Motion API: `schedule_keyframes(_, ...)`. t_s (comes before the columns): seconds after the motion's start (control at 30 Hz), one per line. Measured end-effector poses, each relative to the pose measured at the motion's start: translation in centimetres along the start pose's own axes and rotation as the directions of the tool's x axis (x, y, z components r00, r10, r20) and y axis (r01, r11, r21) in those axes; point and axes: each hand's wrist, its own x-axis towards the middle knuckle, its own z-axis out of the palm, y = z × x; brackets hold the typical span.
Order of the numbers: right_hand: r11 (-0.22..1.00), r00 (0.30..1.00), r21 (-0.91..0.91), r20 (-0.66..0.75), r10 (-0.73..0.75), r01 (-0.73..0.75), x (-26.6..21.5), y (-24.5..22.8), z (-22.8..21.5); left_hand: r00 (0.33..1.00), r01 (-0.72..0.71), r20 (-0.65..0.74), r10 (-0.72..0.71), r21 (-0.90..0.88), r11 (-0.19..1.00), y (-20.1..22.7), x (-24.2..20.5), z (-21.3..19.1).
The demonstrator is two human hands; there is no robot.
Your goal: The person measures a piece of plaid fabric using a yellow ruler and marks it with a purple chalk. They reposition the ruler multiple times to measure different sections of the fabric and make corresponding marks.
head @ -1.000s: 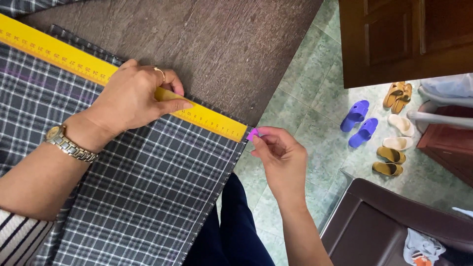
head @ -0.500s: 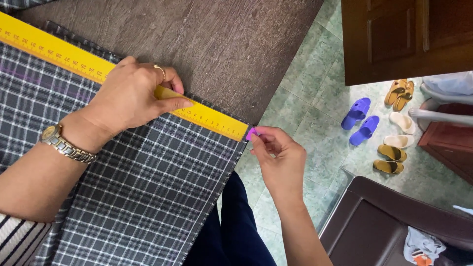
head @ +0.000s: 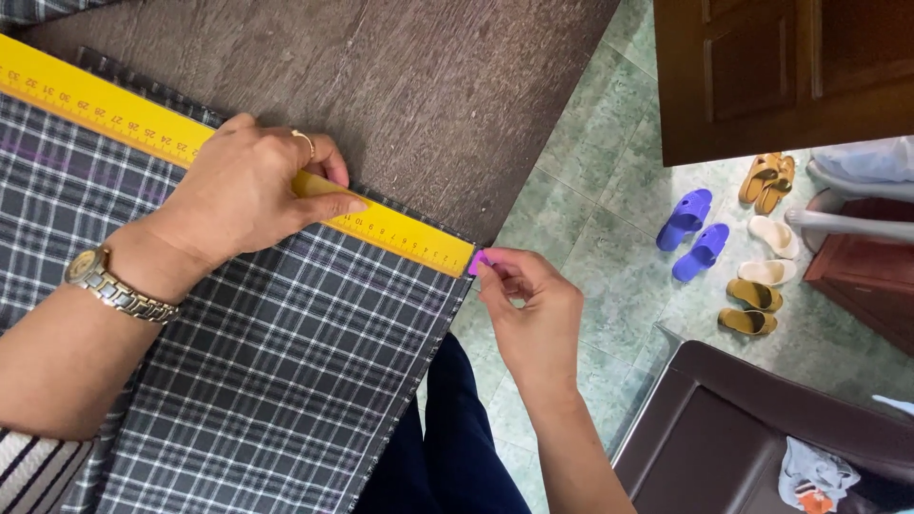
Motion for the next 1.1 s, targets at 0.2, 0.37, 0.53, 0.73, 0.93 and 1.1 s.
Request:
schedule_keyframes(0.2, 0.996, 0.999, -0.077, 0.013, -0.035, 0.036, 0.2, 0.1, 0.2, 0.999, 0.031, 0.039, -0.033, 0.050, 0.998, 0.2, 0.2, -0.2)
schedule_keyframes(0.37, 0.988, 0.996, -0.132, 0.004, -0.084, 0.084, 0.8, -0.1, 0.2, 0.999, 0.031, 0.040, -0.034, 0.083, 0.996, 0.2, 0.2, -0.1)
schedule_keyframes(0.53, 0.985, 0.988, -0.136, 0.131, -0.087, 0.105, 0.1, -0.5, 0.0, 1.000, 0.012, 0.014, -0.014, 0.112, 0.994, 0.2, 0.0, 0.0)
schedule_keyframes(0.73, 0.983, 0.959, -0.087, 0.246, -0.138, 0.163, -6.6, -0.8, 0.2, 0.990, -0.075, -0.121, 0.071, -0.025, 0.997, 0.1, -1.4, -0.9)
schedule_keyframes(0.93, 0.991, 0.967, -0.009, 0.221, -0.125, 0.130, -4.7, 0.6, -1.1, 0.980, 0.120, -0.159, -0.115, 0.019, 0.993, -0.1, -8.0, -3.6)
schedule_keyframes(1.1, 0.995, 0.975, 0.079, 0.217, 0.045, -0.063, -3.1, -1.8, -1.4, 0.955, 0.206, -0.223, -0.195, 0.027, 0.978, -0.3, -15.8, -1.5)
